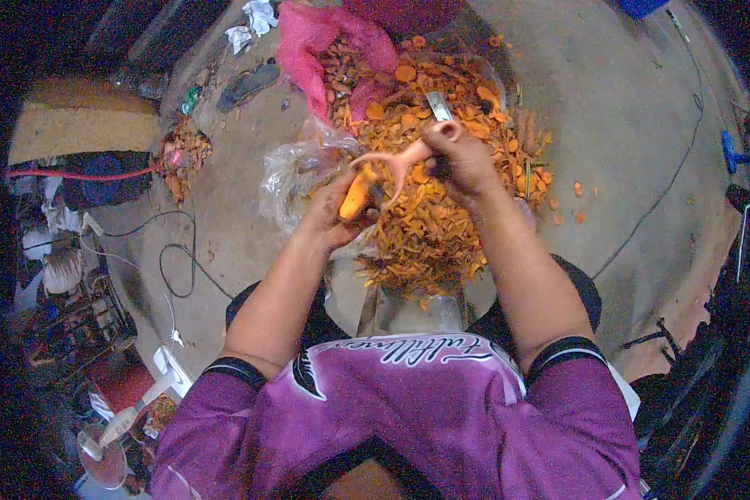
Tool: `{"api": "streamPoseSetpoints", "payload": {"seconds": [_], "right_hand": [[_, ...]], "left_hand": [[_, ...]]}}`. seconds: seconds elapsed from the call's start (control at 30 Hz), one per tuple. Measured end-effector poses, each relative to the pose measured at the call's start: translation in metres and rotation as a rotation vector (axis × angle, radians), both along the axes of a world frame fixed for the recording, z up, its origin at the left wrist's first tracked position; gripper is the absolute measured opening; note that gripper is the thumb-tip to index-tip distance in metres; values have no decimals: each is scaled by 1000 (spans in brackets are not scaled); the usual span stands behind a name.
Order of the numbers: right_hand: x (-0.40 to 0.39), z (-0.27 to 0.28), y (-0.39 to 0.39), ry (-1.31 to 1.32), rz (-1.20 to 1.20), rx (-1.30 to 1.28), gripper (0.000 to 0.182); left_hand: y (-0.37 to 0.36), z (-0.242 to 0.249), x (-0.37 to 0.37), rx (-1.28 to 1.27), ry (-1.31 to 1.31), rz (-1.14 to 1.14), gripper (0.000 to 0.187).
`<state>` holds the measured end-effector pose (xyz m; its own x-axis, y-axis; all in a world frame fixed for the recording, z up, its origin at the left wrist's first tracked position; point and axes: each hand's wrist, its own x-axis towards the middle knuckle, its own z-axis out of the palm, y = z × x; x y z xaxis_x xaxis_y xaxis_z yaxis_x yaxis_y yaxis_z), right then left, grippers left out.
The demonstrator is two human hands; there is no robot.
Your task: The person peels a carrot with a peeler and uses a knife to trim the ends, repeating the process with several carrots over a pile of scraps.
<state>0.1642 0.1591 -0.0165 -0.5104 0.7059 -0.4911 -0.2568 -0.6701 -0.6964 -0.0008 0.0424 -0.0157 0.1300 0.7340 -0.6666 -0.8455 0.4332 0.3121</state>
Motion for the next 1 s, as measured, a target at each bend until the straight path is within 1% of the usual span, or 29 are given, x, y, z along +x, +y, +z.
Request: {"api": "streamPoseSetpoints", "payload": {"seconds": [0.1, 0.13, 0.23, 0.27, 0.37, 0.4, 0.5, 0.53, 0.63, 0.67, 0.7, 0.77, 0.8, 0.9, 0.93, 1.0], "right_hand": [[-10, 10, -19, -24, 195, 24, 21], [-10, 10, -20, -15, 207, 55, 23], [3, -11, 3, -158, 52, 98, 20], [8, -13, 10, -146, -48, 141, 16], [23, -23, 25, -216, -88, 182, 13], [18, -16, 19, -123, -112, 170, 14], [0, 2, -2, -23, 45, 129, 16], [-4, 12, -10, -46, 104, 65, 18], [-9, 11, -21, 2, 252, 127, 17], [-8, 8, -20, -64, 244, 105, 17], [-5, 1, -14, -88, 164, 118, 16], [3, -14, 3, -137, 2, 144, 14], [8, -10, 11, -239, -31, 218, 13], [18, -14, 20, -217, -71, 213, 13], [11, -2, 12, -207, -79, 137, 13], [-1, 9, -4, -79, 53, 105, 14]], "left_hand": [[4, 18, 5, -193, 13, 34, 32], [4, 14, 5, -144, 23, 31, 32], [2, -4, 3, -30, 31, 11, 32], [0, -7, 0, -10, 20, -3, 32], [0, -13, -3, 10, -39, -5, 31], [-1, -14, -3, 9, -64, 8, 31], [5, -3, 5, -38, 53, 52, 31], [4, 0, 4, -77, 26, 57, 31], [3, 3, 3, -162, -38, 55, 32], [3, 3, 3, -169, -48, 48, 32], [2, 1, 4, -177, -59, 42, 33], [-3, -25, -5, -24, -202, -5, 31], [-4, -30, -8, 54, -273, -30, 30], [-6, -40, -12, 93, -255, -40, 30], [-4, -30, -7, 46, -150, 4, 30], [1, -8, 4, -53, 58, 91, 30]]}}
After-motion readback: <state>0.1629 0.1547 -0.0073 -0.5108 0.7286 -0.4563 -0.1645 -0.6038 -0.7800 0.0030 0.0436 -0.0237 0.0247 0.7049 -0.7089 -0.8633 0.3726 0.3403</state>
